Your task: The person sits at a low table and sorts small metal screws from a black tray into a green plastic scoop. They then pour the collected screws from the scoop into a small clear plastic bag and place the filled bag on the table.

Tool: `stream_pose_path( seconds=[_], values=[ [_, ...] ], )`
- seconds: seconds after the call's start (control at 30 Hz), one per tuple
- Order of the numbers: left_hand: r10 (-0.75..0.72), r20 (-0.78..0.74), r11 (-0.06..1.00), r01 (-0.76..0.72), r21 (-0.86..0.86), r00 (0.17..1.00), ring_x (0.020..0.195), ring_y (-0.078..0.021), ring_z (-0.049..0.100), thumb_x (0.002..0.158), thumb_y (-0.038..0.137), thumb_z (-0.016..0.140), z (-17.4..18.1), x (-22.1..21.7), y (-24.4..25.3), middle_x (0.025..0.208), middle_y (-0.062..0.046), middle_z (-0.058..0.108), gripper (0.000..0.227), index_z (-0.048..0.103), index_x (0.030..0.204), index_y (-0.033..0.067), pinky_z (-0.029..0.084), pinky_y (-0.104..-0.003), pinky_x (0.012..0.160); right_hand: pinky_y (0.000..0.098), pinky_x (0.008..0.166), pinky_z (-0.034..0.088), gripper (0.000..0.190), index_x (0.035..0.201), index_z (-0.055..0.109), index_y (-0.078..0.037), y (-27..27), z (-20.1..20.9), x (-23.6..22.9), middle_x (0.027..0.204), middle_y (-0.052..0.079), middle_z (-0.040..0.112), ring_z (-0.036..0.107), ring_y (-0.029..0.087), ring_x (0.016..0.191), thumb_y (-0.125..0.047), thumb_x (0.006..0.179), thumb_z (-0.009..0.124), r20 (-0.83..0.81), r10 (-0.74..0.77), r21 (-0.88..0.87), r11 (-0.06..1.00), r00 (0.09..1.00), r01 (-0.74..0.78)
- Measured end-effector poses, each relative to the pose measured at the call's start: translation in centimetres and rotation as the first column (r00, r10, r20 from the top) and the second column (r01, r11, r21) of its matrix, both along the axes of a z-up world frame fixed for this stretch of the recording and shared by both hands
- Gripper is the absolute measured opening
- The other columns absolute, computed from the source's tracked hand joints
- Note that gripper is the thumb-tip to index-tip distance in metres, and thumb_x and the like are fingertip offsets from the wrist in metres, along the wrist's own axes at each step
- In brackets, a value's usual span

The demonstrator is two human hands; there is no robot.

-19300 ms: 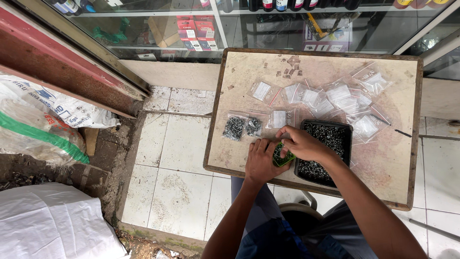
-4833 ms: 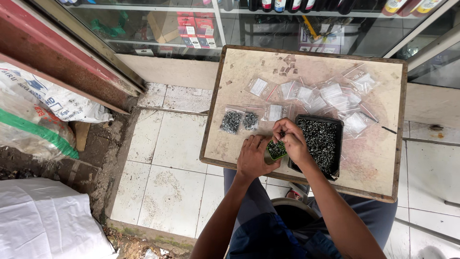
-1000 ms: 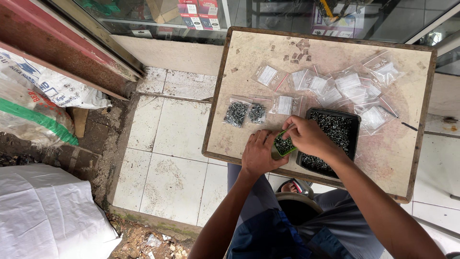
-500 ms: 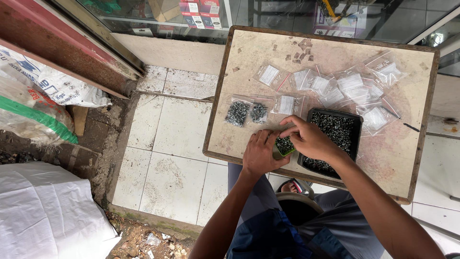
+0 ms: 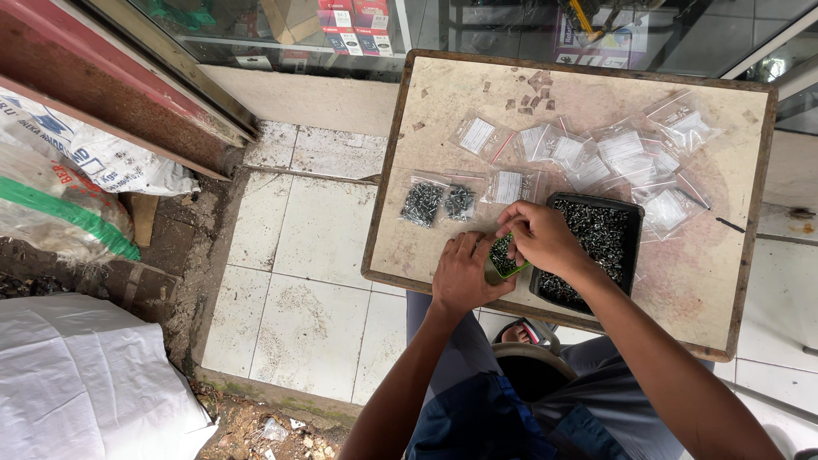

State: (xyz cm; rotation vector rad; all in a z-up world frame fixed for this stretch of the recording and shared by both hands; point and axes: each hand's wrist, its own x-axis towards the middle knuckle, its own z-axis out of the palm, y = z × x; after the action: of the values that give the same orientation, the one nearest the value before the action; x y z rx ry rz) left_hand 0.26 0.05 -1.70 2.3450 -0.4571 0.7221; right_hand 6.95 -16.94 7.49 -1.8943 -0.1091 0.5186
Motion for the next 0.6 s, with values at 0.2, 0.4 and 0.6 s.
stream_pose_path(
  seconds=[0.2,0.4,0.6],
  values=[
    [0.010,0.021,1.000,-0.010,-0.003,1.000,0.088,-0.0290,0.070,0.066,0.053,0.083,-0.1,0.1,0.0,0.099,-0.007,0.062,0.070,0.074,0.122,0.0121,0.054,-0.042,0.075,0.0462,0.053,0.069,0.037,0.114,0.067,0.010,0.3,1.3,-0.6,0.093,0.033,0.073,0.073,0.031,0.063,0.016,0.094,0.037,-0.035,-0.073,0.235,0.969,0.997,0.080],
    [-0.019,0.015,1.000,0.019,-0.005,1.000,0.085,-0.0302,0.069,0.066,0.051,0.083,-0.1,0.1,0.2,0.099,-0.009,0.062,0.064,0.075,0.114,0.0086,0.054,-0.043,0.073,0.0342,0.065,0.060,0.020,0.104,0.063,0.009,1.4,-2.6,-2.1,0.085,0.021,0.062,0.066,0.023,0.078,0.004,0.090,0.050,0.025,-0.190,0.675,0.727,0.982,0.123],
    [-0.004,0.020,1.000,0.004,0.004,1.000,0.084,-0.0318,0.068,0.067,0.052,0.082,1.6,0.0,0.2,0.098,-0.011,0.061,0.061,0.073,0.106,0.0062,0.052,-0.044,0.073,0.0297,0.076,0.048,0.024,0.104,0.058,0.007,1.1,-3.3,-2.4,0.086,0.023,0.062,0.062,0.021,0.085,-0.004,0.084,0.051,0.115,-0.190,0.724,0.688,0.975,0.049]
  ],
)
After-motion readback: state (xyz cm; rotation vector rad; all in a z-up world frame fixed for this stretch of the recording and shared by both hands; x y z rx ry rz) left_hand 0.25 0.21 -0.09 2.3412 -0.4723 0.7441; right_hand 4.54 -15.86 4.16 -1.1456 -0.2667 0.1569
